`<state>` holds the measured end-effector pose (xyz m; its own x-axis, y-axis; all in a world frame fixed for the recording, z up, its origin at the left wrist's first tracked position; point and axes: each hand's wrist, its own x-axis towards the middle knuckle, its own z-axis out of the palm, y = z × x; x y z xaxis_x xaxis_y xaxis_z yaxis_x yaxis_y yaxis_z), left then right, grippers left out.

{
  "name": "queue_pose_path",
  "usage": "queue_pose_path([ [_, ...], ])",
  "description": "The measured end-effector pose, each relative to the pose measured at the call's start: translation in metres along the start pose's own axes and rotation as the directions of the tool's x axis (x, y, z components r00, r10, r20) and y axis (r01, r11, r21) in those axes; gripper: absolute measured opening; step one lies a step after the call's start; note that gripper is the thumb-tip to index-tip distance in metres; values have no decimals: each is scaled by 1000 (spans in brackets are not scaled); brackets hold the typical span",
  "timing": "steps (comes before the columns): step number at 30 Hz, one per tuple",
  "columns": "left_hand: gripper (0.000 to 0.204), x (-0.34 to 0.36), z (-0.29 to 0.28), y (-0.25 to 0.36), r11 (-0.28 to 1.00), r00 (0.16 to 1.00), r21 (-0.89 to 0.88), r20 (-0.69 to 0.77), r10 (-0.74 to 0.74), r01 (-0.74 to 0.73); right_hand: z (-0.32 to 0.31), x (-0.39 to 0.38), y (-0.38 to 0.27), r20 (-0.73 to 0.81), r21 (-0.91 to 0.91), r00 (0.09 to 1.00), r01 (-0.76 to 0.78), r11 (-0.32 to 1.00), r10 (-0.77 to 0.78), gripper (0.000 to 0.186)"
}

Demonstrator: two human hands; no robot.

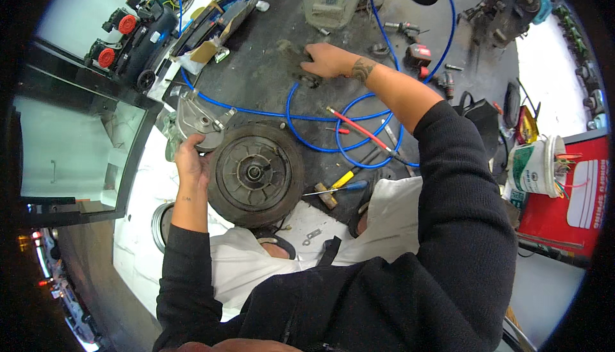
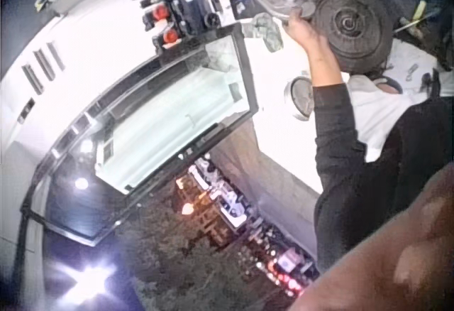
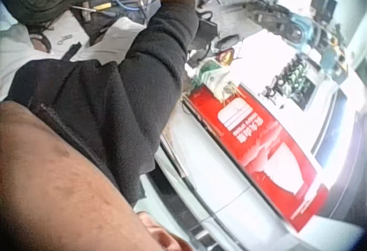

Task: The person sits on the floor and uses a red air hose to inflate a small tire. They repeatedly attach and detach the hose, rotate the tire, and inspect the valve area. The person also handles a metal hub component, placing it on the tire before continuing to inflate it.

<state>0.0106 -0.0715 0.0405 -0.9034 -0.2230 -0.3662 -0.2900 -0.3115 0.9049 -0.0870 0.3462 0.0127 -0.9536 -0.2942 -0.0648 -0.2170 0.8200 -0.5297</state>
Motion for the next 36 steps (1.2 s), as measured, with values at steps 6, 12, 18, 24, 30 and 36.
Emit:
queue_pose_path([
  [6, 38, -17, -3, 6, 996, 983, -46, 169, -67, 75, -53, -32, -91, -429, -68, 889, 143, 987, -158, 59],
  [12, 54, -53, 23, 23, 983, 949, -184, 311, 56, 2, -43, -73, -146, -276, 553, 913, -105, 827, 300, 56],
  [18, 65, -89, 42, 13, 969, 907, -191, 361, 218, -157, -25, -122, -193, 109, 936, 881, -247, 250, 460, 42],
  [24, 75, -116, 51, -6, 904, 803, -40, 444, 398, -426, 6, -128, -226, -176, 749, 890, -156, 644, 420, 59],
  [30, 89, -129, 52, -6, 816, 719, -4, 470, 512, -579, 9, -130, -233, -530, 470, 830, 117, 875, 174, 63],
  [36, 88, -125, 46, -9, 783, 694, -22, 447, 564, -622, 6, -124, -223, -296, 710, 913, 13, 704, 282, 56],
])
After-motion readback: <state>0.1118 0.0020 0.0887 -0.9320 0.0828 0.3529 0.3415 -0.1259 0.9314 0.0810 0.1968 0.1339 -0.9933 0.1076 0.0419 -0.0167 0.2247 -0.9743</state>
